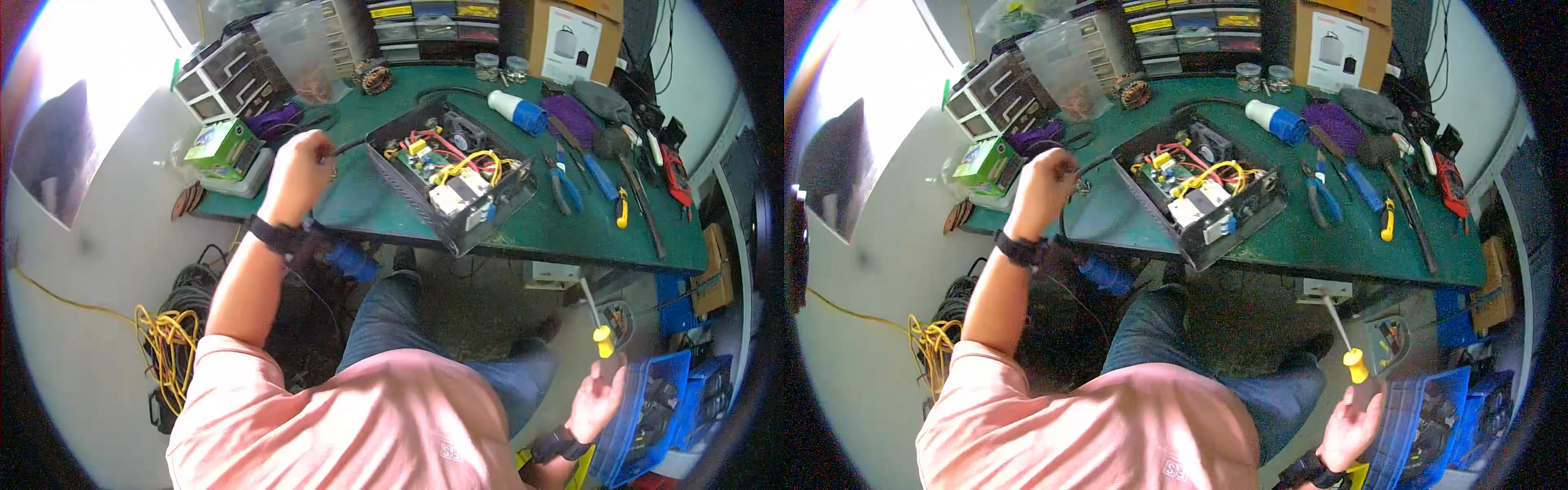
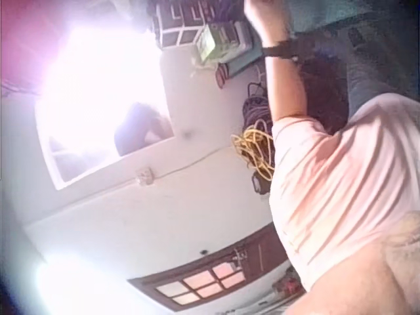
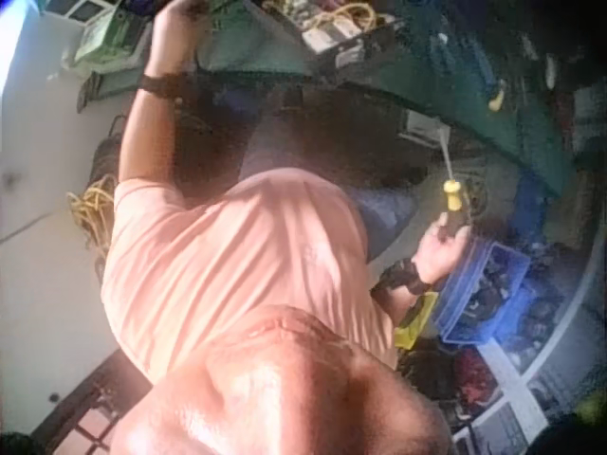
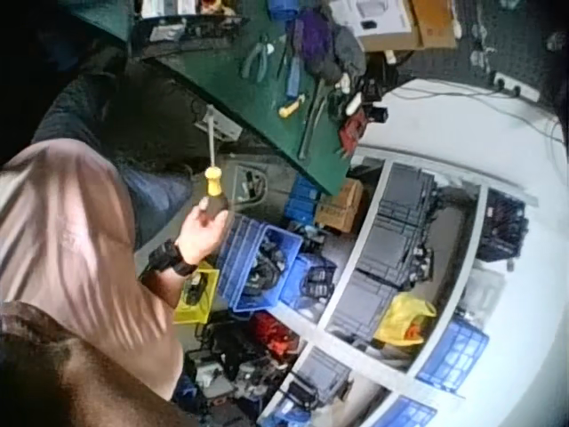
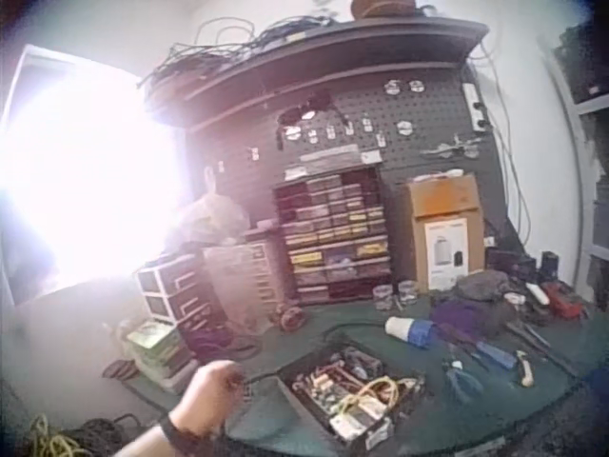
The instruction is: The person uses a screwdriver to tighten screws on a black electronic device with exposed wiring. They rotate the device to access different sides and continue securing components within the housing.
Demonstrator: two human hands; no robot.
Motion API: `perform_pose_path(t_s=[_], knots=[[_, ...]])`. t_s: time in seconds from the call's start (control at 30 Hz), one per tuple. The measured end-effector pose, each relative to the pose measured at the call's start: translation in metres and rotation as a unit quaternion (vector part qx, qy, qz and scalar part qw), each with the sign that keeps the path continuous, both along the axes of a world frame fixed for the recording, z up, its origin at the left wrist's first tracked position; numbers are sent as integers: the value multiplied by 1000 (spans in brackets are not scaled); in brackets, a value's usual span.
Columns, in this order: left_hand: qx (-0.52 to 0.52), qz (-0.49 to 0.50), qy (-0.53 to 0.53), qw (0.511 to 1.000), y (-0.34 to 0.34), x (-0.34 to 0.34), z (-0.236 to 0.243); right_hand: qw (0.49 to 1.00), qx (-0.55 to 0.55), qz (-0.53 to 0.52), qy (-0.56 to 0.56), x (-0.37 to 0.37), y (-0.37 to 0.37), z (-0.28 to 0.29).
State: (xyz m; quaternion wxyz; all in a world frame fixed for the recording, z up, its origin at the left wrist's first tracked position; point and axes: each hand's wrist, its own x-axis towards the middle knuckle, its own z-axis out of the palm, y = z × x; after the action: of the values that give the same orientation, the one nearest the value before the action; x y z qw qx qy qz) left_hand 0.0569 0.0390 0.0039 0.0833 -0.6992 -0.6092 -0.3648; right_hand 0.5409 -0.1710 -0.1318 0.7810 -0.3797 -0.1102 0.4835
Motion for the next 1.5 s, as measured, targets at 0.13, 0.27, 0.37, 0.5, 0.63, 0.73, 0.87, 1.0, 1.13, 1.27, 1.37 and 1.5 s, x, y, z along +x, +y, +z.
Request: perform_pose_path(t_s=[0.13, 0.27, 0.37, 0.5, 0.63, 0.73, 0.87, 1.0, 1.13, 1.27, 1.37, 1.5], knots=[[-47, 112, 19, 992, 25, -113, -37, 988, 9, 140, 66, -15, 4, -26], [-80, 79, 45, 993, 32, -140, -52, 984, -2, 176, 4, -44, 12, -20], [-101, 86, 52, 990, 41, -148, -63, 982, -12, 191, 0, -54, 18, -11], [-92, 101, 43, 990, 45, -146, -68, 977, -1, 207, -44, -60, 26, -6], [-22, 93, -30, 995, 47, -119, -54, 985, -25, 146, -85, -66, 20, 6], [61, 68, -84, 992, 15, -73, -31, 987, -73, 112, -94, -69, 25, 16], [51, -42, -164, 984, -37, 4, -17, 971, -29, 186, -149, -67, 31, 25], [42, -225, -34, 973, -40, 79, -19, 964, -25, 194, -177, -66, 29, 24], [60, -281, 85, 954, -34, 112, -37, 950, -35, 245, -190, -74, 34, 22], [38, -282, 98, 954, -22, 118, -64, 941, -20, 263, -213, -76, 46, 27], [27, -267, 113, 956, -19, 119, -70, 942, -10, 265, -204, -79, 51, 24], [41, -256, 134, 957, -17, 123, -74, 935, -10, 280, -215, -82, 55, 24]])
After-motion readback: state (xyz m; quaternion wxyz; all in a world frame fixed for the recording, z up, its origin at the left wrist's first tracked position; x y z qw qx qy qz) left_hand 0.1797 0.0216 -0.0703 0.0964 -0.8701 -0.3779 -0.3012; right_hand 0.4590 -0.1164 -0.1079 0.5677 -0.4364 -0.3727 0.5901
